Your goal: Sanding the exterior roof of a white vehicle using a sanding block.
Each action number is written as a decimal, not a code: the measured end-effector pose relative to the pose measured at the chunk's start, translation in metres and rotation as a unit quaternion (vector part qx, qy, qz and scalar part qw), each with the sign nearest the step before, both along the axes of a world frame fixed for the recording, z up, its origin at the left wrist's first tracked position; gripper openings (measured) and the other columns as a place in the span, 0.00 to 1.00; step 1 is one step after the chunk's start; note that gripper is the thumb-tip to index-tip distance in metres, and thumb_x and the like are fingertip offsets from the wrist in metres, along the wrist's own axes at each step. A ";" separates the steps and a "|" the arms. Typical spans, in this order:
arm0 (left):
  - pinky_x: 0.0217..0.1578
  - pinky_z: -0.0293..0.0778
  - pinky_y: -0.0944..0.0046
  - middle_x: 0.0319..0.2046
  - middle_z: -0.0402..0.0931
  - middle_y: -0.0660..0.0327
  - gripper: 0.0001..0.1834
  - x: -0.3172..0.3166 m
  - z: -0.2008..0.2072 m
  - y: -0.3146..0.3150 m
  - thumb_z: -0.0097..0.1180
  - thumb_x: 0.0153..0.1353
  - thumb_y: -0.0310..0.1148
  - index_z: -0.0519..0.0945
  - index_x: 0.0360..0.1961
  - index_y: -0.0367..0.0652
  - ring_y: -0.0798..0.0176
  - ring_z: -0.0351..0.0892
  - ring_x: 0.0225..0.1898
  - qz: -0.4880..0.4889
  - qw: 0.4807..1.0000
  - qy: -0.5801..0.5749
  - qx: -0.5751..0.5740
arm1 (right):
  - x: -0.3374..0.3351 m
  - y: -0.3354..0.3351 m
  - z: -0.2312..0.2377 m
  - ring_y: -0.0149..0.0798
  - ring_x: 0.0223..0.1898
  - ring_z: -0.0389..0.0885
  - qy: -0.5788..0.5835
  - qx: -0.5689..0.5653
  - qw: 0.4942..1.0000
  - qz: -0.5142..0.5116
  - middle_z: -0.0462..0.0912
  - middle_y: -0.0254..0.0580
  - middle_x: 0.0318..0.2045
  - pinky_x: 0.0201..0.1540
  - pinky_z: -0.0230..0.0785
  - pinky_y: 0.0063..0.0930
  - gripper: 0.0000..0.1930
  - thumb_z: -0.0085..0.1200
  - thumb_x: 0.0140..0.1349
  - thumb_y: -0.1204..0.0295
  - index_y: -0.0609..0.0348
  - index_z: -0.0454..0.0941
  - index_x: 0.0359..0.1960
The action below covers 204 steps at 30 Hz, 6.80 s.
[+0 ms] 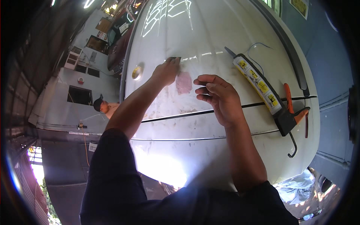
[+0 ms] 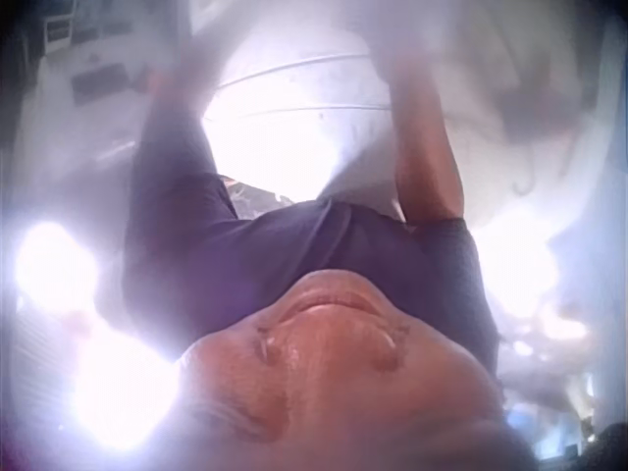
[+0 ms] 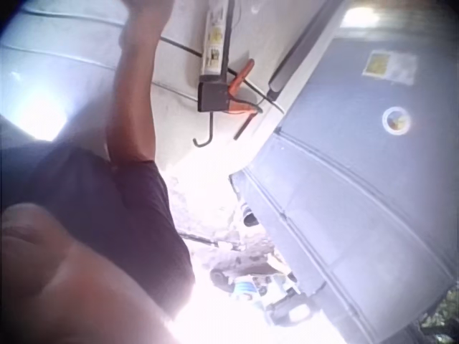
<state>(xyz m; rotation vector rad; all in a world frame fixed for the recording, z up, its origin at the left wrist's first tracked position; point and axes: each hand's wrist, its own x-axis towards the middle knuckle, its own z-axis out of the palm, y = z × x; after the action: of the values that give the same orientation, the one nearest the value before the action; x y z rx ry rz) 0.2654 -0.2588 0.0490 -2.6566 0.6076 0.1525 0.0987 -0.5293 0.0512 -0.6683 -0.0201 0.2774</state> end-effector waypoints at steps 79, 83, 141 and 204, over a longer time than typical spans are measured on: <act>0.69 0.80 0.47 0.75 0.73 0.46 0.34 -0.018 -0.002 0.036 0.51 0.72 0.22 0.67 0.79 0.36 0.45 0.74 0.76 -0.057 0.997 -0.048 -0.016 | -0.003 0.001 0.009 0.34 0.49 0.89 0.002 0.044 0.999 -0.003 0.91 0.39 0.48 0.58 0.79 0.33 0.16 0.54 0.75 0.70 0.62 0.86 0.58; 0.69 0.80 0.47 0.76 0.71 0.47 0.35 -0.019 0.004 0.012 0.51 0.70 0.19 0.67 0.79 0.37 0.45 0.73 0.77 -0.055 0.996 0.017 -0.063 | -0.005 -0.007 0.000 0.34 0.49 0.89 0.009 0.044 0.999 -0.011 0.91 0.40 0.49 0.58 0.79 0.32 0.16 0.54 0.75 0.71 0.62 0.86 0.58; 0.54 0.84 0.60 0.47 0.92 0.53 0.21 -0.152 0.004 0.011 0.70 0.68 0.30 0.87 0.60 0.38 0.61 0.90 0.48 0.083 0.597 0.318 -0.732 | -0.008 0.055 -0.008 0.36 0.44 0.91 -0.054 -0.287 0.950 0.114 0.90 0.44 0.52 0.48 0.89 0.32 0.27 0.63 0.79 0.66 0.62 0.76 0.75; 0.86 0.40 0.33 0.86 0.62 0.55 0.36 0.036 -0.067 0.112 0.51 0.78 0.58 0.72 0.83 0.60 0.44 0.51 0.89 0.111 0.894 -0.072 -0.427 | 0.160 0.207 -0.008 0.60 0.85 0.62 -0.242 -0.956 0.082 0.142 0.65 0.49 0.84 0.75 0.67 0.77 0.35 0.52 0.73 0.74 0.61 0.64 0.83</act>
<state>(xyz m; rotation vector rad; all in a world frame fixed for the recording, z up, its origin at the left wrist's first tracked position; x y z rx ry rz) 0.3012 -0.1467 -0.0176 -3.5406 0.3566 -0.3309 0.2587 -0.3225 0.0431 -3.6113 -0.5458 0.2810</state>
